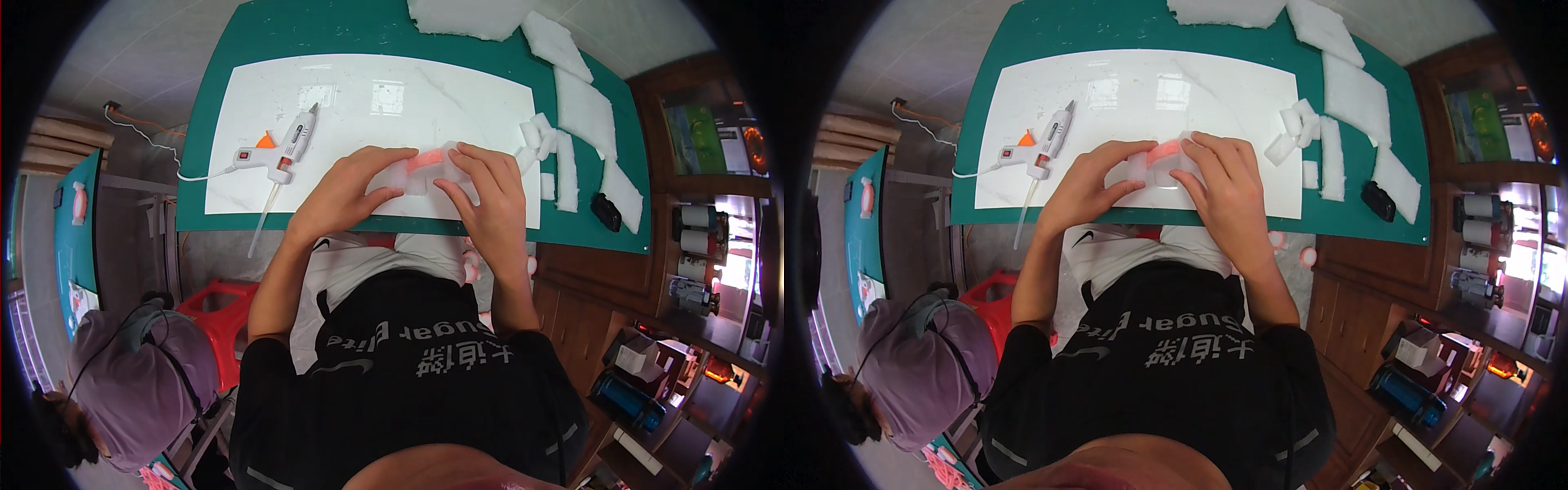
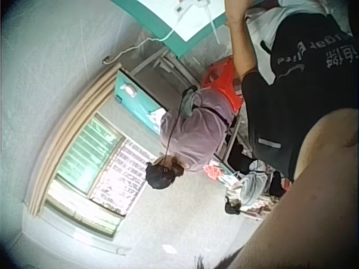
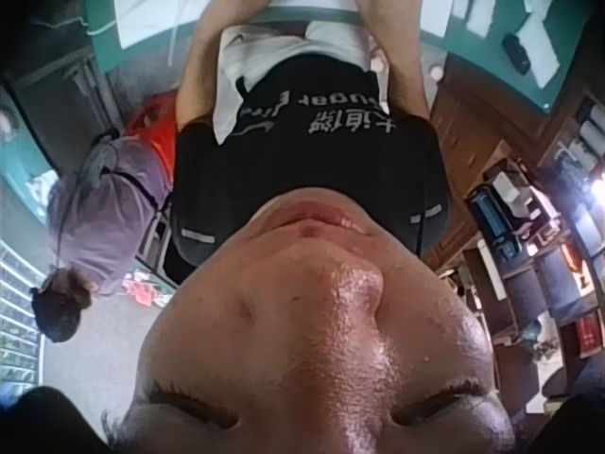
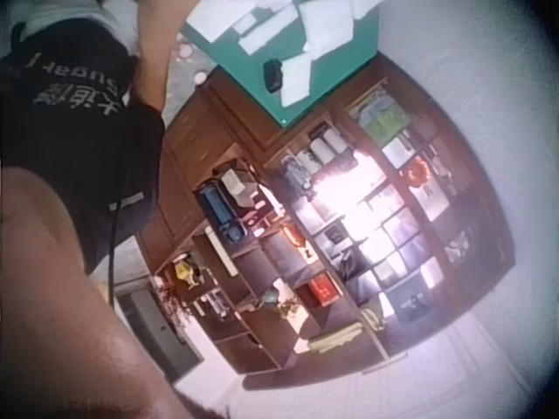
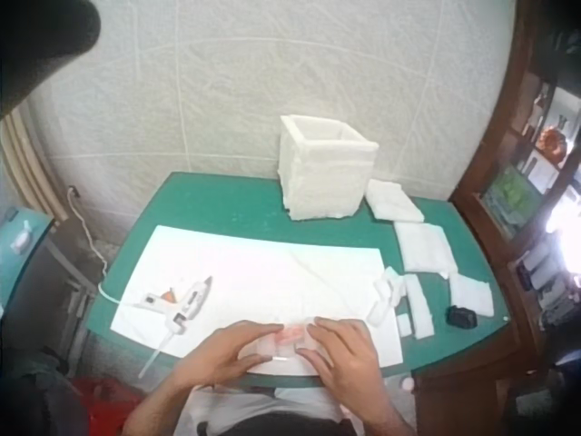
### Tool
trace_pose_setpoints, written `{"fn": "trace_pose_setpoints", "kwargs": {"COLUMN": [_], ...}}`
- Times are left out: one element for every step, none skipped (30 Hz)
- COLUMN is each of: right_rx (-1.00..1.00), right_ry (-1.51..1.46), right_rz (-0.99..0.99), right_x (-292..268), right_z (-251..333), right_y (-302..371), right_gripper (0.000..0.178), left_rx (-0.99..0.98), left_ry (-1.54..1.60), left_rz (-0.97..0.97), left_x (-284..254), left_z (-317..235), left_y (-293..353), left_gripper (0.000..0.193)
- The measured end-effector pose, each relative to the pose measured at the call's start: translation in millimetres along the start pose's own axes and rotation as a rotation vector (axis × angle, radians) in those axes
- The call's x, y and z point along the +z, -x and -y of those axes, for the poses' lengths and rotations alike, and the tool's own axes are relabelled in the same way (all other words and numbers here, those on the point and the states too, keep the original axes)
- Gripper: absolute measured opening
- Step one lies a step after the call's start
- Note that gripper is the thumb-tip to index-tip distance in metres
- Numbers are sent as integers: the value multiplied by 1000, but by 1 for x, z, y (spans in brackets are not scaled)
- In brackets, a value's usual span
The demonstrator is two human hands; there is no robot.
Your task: Assemble small foam blocks onto a larger foam base using a hot glue gun.
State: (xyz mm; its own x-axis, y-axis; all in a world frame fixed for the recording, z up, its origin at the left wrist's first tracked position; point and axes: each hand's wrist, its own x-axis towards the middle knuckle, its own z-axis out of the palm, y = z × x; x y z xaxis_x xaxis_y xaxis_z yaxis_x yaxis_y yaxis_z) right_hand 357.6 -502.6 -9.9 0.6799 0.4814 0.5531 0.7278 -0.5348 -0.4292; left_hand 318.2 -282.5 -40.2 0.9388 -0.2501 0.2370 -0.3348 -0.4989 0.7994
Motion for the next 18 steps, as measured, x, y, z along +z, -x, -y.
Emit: {"fn": "trace_pose_setpoints", "kwargs": {"right_rx": [0, -1, -2, 0, 2, 0, -1, -3, -4, -6, -8, -8, -13, -18, -16, -33, -49, -48], "right_ry": [-3, -7, -7, 3, 13, 13, 10, 7, 8, -7, -21, -21, -32, -44, -42, -31, -21, -22], "right_rz": [1, 1, -1, -4, -7, -10, -8, -6, -8, 1, 11, 9, 18, 27, 24, 26, 27, 25], "right_x": [0, 0, -1, -1, -1, -1, 0, 0, 0, -1, -1, -2, -3, -4, -3, -2, -1, -1], "right_z": [0, 0, 0, 0, 0, 0, -1, -2, -2, -2, -2, -1, 1, 3, 4, 5, 5, 6], "right_y": [0, 0, -1, -1, -1, -1, -1, -1, 0, 0, 0, 1, 1, 2, 3, 5, 6, 6], "right_gripper": [35, 35, 35, 36, 36, 36, 36, 35, 35, 36, 36, 36, 36, 36, 36, 36, 36, 36], "left_rx": [4, 5, 1, -2, -1, -8, -16, -14, -6, 2, 4, 5, 6, 8, 39, 69, 72, 85], "left_ry": [-4, -5, -16, -28, -30, -49, -69, -71, -83, -95, -96, -101, -105, -107, -105, -104, -104, -69], "left_rz": [10, 10, 16, 21, 21, 19, 17, 16, 14, 13, 13, 25, 37, 38, 26, 14, 17, -30], "left_x": [0, -1, -1, 0, 0, 0, 0, 1, 2, 3, 4, 5, 6, 7, 7, 7, 8, 9], "left_z": [0, 0, 0, -1, -1, -2, -2, -3, -4, -5, -6, -7, -9, -12, -16, -19, -23, -27], "left_y": [0, -1, -1, -1, -1, -1, 0, 0, 0, 1, 1, 1, 1, 1, -1, -3, -6, -10], "left_gripper": [50, 50, 51, 52, 52, 52, 52, 52, 54, 56, 56, 58, 61, 61, 62, 64, 64, 62]}}
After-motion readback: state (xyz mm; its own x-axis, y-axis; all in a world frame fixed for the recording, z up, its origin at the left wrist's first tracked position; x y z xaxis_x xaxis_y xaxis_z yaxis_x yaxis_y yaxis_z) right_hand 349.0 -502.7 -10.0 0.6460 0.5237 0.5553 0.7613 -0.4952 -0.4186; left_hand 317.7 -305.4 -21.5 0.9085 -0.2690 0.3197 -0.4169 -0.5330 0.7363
